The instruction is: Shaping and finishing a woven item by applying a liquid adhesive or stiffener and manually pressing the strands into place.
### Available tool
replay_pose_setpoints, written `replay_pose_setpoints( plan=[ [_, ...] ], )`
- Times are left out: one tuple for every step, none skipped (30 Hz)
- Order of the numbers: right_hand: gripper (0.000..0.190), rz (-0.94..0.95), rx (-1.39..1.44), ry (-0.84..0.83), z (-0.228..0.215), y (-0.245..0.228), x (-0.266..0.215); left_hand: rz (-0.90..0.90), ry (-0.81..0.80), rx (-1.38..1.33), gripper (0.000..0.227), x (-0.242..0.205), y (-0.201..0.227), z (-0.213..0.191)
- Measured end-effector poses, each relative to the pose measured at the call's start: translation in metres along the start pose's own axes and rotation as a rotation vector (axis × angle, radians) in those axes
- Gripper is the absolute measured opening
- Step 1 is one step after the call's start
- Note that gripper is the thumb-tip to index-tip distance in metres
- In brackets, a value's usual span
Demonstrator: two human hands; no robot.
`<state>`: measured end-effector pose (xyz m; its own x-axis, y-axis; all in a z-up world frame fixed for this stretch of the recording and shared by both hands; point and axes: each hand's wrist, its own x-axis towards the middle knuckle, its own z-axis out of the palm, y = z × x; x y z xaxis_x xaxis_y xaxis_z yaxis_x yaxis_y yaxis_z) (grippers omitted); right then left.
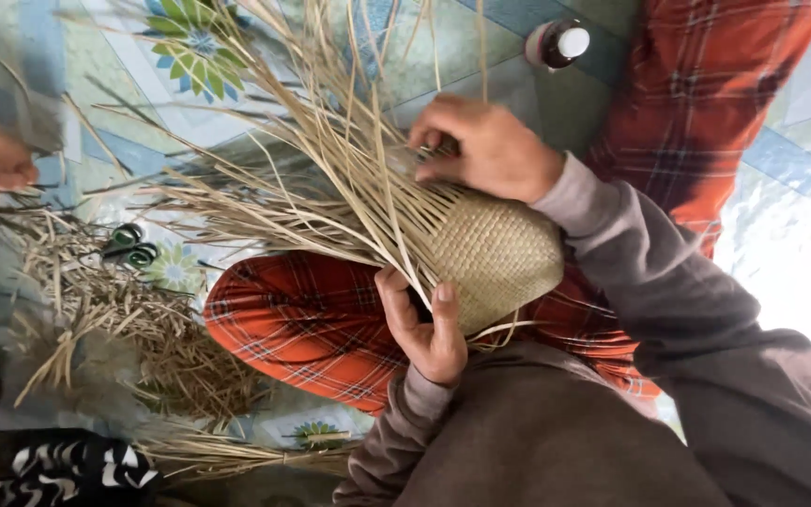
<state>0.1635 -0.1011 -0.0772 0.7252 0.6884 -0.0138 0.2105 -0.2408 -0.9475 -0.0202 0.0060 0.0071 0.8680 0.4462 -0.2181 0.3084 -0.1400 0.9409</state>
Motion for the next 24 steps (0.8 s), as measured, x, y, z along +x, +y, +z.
replay_pose_setpoints(
  plan=[
    [0.037, 0.005, -0.004, 0.0, -0.01, -0.01, -0.007, -0.002, -0.004, -0.005, 0.029, -0.001, -0.003, 0.0],
    [0.028, -0.057, -0.145, 0.219, -0.019, -0.021, -0.014, 0.002, 0.004, -0.026, 0.028, -0.002, -0.006, 0.0],
    [0.021, -0.122, -0.285, 0.432, -0.029, -0.031, -0.02, 0.003, 0.012, -0.045, 0.028, -0.004, -0.007, 0.0],
    [0.021, -0.117, -0.288, 0.43, -0.036, -0.025, -0.029, -0.002, 0.009, -0.047, 0.028, -0.004, -0.007, 0.001],
    [0.031, -0.046, -0.466, 0.51, -0.043, -0.018, -0.037, 0.006, 0.003, -0.053, 0.027, -0.004, -0.008, 0.001],
    [0.048, 0.025, -0.645, 0.587, -0.051, -0.012, -0.046, 0.013, -0.004, -0.059, 0.027, -0.004, -0.008, 0.0],
    [0.048, 0.024, -0.65, 0.593, -0.051, 0.003, -0.051, 0.019, -0.008, -0.062, 0.027, -0.003, -0.008, 0.0],
    [0.065, 0.13, -0.647, 0.46, -0.052, 0.017, -0.057, 0.028, -0.016, -0.057, 0.03, -0.002, -0.008, 0.0],
    [0.089, 0.236, -0.641, 0.323, -0.052, 0.032, -0.063, 0.033, -0.025, -0.052, 0.034, -0.002, -0.007, 0.0],
    [0.089, 0.238, -0.644, 0.327, -0.049, 0.036, -0.059, 0.035, -0.03, -0.055, 0.034, -0.003, -0.008, -0.001],
    [0.078, 0.186, -0.568, 0.387, -0.046, 0.04, -0.053, 0.04, -0.039, -0.046, 0.038, -0.003, -0.008, -0.001],
    [0.068, 0.133, -0.49, 0.446, -0.042, 0.044, -0.047, 0.046, -0.047, -0.037, 0.042, -0.003, -0.008, -0.002],
    [0.068, 0.131, -0.49, 0.449, -0.04, 0.047, -0.043, 0.05, -0.049, -0.037, 0.042, -0.002, -0.008, -0.001],
    [0.06, 0.11, -0.4, 0.544, -0.038, 0.049, -0.038, 0.067, -0.038, -0.012, 0.041, -0.001, -0.007, 0.0],
    [0.052, 0.087, -0.312, 0.641, -0.037, 0.052, -0.033, 0.087, -0.03, 0.01, 0.041, 0.002, -0.007, 0.001],
    [0.052, 0.084, -0.315, 0.648, -0.035, 0.05, -0.037, 0.094, -0.034, 0.008, 0.041, 0.0, -0.006, 0.0],
    [0.052, 0.045, -0.111, 0.697, -0.034, 0.048, -0.039, 0.103, -0.03, 0.023, 0.042, 0.0, -0.006, 0.0],
    [0.053, 0.003, 0.095, 0.738, -0.033, 0.046, -0.041, 0.113, -0.026, 0.038, 0.042, 0.001, -0.005, 0.0],
    [0.053, -0.001, 0.093, 0.739, -0.037, 0.029, -0.048, 0.116, -0.025, 0.036, 0.042, 0.002, -0.005, 0.001],
    [0.06, 0.009, 0.171, 0.715, -0.041, 0.012, -0.054, 0.112, -0.02, 0.013, 0.042, 0.002, -0.005, 0.002],
    [0.068, 0.022, 0.25, 0.69, -0.044, -0.005, -0.062, 0.105, -0.016, -0.009, 0.042, 0.002, -0.006, 0.002],
    [0.068, 0.022, 0.25, 0.691, -0.038, -0.013, -0.069, 0.105, -0.017, -0.009, 0.042, 0.001, -0.006, 0.002],
    [0.059, 0.059, 0.271, 0.721, -0.034, -0.02, -0.075, 0.107, -0.011, 0.004, 0.04, 0.001, -0.007, 0.002],
    [0.051, 0.097, 0.292, 0.751, -0.029, -0.028, -0.081, 0.108, -0.004, 0.016, 0.038, 0.001, -0.008, 0.001]
  ],
)
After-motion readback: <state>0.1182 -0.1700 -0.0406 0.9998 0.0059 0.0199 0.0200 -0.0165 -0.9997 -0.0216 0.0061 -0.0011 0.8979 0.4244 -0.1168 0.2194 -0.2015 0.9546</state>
